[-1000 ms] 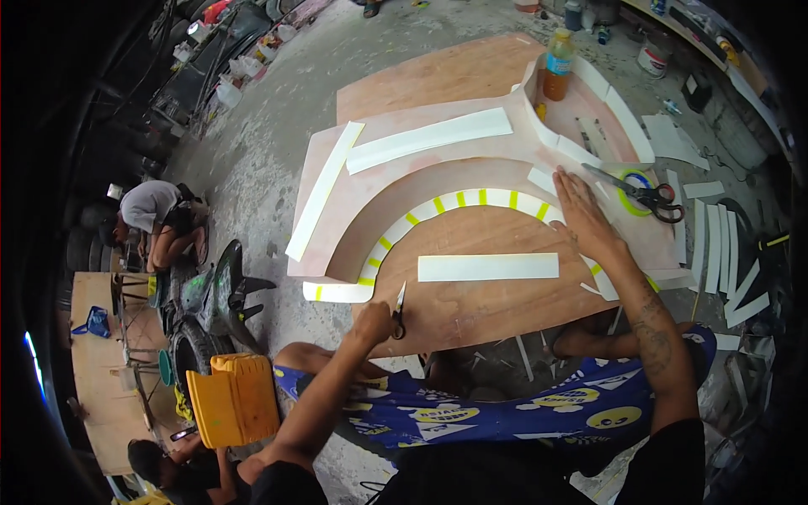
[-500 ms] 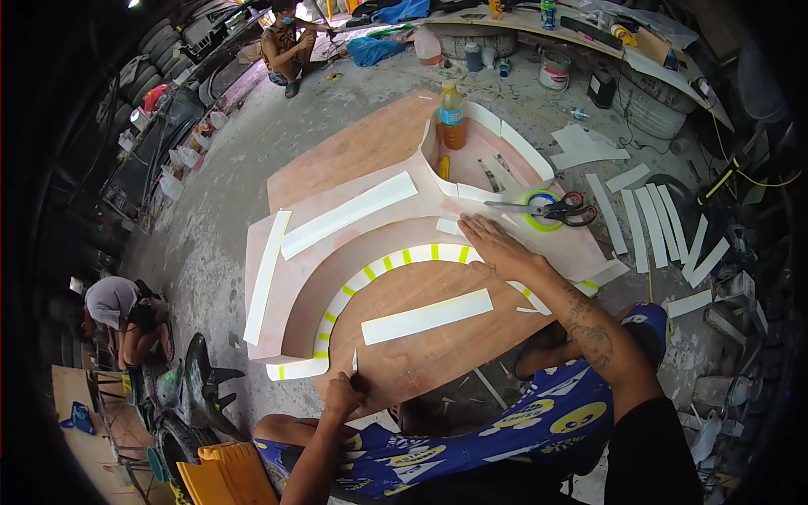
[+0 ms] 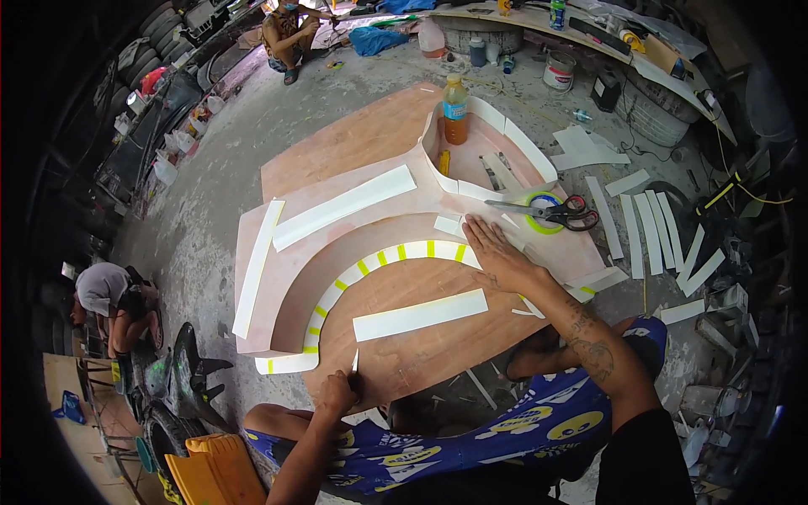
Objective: Measuring and applying white strips to a wooden mold to define the shape of a custom car body panel.
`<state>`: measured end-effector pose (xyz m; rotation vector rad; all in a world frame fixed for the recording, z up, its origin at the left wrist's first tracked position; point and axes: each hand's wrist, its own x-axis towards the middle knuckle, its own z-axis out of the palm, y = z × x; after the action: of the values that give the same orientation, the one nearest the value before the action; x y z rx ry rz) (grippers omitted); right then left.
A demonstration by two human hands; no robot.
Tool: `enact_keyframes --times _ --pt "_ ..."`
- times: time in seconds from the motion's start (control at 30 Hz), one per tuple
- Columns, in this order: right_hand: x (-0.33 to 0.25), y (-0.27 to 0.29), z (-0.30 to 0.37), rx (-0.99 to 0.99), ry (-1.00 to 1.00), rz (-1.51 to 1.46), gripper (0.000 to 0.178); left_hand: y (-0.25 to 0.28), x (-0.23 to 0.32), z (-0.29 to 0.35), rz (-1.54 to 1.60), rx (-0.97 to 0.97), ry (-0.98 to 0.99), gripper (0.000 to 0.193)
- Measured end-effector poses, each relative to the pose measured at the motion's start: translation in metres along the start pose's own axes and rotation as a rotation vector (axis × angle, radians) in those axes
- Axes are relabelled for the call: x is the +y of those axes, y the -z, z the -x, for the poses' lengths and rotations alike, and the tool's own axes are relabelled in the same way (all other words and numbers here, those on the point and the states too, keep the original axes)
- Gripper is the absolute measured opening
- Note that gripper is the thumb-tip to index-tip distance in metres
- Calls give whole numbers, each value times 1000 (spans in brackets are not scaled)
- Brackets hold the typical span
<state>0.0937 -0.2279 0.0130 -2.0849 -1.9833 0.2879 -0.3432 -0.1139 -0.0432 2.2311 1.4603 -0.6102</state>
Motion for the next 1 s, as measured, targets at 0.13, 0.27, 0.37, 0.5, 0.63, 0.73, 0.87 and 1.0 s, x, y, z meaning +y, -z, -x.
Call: enact_keyframes --times 0.13,0.27,0.37,0.5,0.63,0.73,0.87,1.0 --pt "3 0 3 3 -4 -19 91 14 14 5 -71 7 -49 47" --pt "0 0 5 16 -2 0 89 80 54 29 517 -172 -89 35" --pt "-7 7 3 39 -1 4 87 96 96 20 770 -168 -460 29" --pt "-5 20 0 97 -4 -34 77 98 157 -17 834 -168 -767 28" --pt "-3 20 -2 122 0 -56 70 101 186 -32 910 -243 -739 25" --pt "-2 20 -1 129 9 -47 71 102 190 -36 813 -246 -665 27" --pt "0 18 0 128 13 -55 71 111 206 -36 591 -285 -650 40" --pt "-1 18 -1 97 10 -44 75 118 224 -55 512 -405 -738 37"
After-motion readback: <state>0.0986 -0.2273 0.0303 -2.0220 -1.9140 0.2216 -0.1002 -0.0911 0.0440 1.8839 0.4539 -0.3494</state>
